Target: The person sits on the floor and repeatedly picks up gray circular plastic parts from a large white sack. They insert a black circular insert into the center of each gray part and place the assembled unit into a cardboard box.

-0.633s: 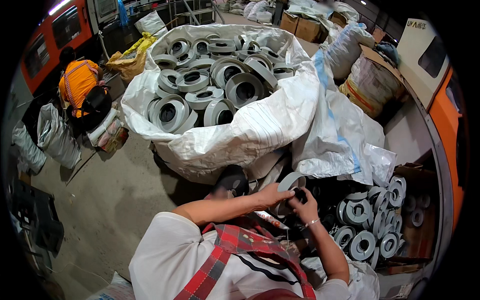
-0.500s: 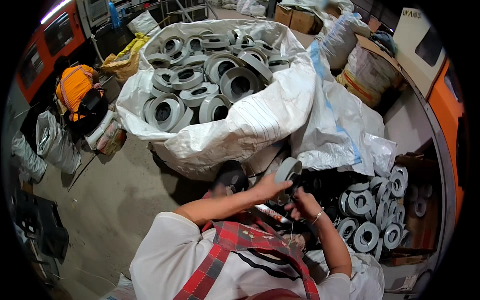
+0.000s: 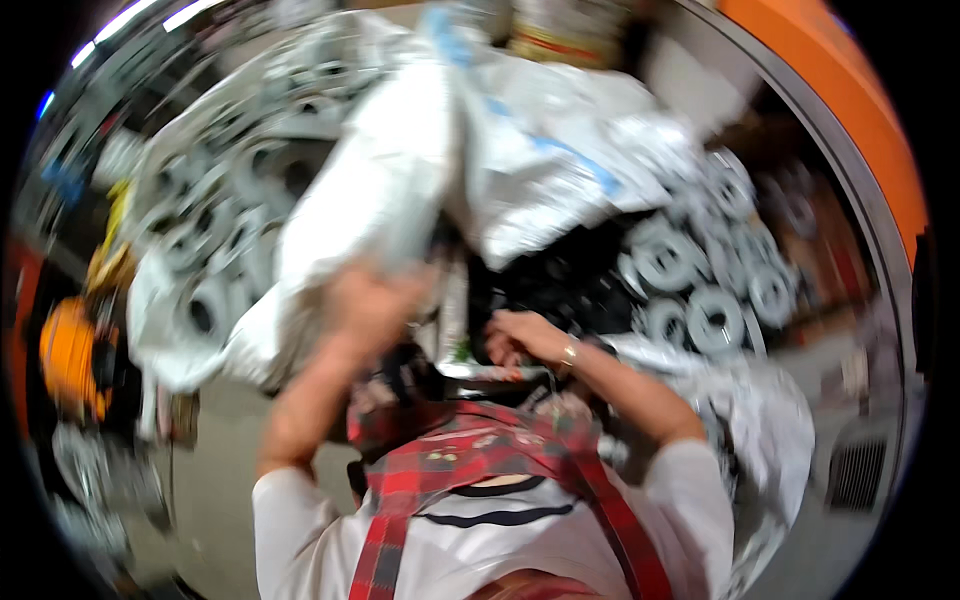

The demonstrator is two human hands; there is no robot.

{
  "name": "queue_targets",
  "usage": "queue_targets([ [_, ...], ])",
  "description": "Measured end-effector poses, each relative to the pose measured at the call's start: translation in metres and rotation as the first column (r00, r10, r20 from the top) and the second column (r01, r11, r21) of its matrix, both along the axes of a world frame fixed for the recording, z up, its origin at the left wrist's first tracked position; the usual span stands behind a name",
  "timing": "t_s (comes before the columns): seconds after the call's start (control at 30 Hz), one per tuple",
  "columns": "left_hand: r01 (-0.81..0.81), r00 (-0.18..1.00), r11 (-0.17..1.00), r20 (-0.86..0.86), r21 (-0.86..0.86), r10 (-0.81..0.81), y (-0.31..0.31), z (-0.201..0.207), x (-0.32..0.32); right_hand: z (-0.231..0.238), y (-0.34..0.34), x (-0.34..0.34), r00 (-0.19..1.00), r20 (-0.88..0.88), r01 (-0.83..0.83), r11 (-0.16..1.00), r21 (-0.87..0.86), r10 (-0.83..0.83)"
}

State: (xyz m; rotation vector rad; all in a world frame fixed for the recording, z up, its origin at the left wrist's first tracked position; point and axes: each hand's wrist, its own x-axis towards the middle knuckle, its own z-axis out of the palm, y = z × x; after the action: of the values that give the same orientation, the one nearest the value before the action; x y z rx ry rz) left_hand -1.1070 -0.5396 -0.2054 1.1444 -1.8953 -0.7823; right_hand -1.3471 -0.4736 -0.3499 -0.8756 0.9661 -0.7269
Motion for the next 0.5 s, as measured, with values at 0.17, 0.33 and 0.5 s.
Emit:
queue_targets([
  [0.17, -0.455, 0.829, 0.423, -0.2, -0.784, 0.522, -0.079, 0.096, 0.072, -0.027, -0.013, -0.115, 0.462, -0.617, 0.078, 0.722, -0.687, -0.637],
  [0.33, -0.11, 0.993, 0.683, -0.116, -0.722, 0.036, -0.046, 0.035, 0.051, -0.041, -0.01, -0.301, -0.137, -0.69, 0.251, 0.649, -0.718, -0.711],
  [0.5, 0.05, 0.988, 0.943, -0.121, -0.328, -0.094, -0.02, -0.047, -0.021, -0.012, 0.01, -0.435, -0.244, -0.862, 0.581, 0.645, -0.497, -0.445],
])
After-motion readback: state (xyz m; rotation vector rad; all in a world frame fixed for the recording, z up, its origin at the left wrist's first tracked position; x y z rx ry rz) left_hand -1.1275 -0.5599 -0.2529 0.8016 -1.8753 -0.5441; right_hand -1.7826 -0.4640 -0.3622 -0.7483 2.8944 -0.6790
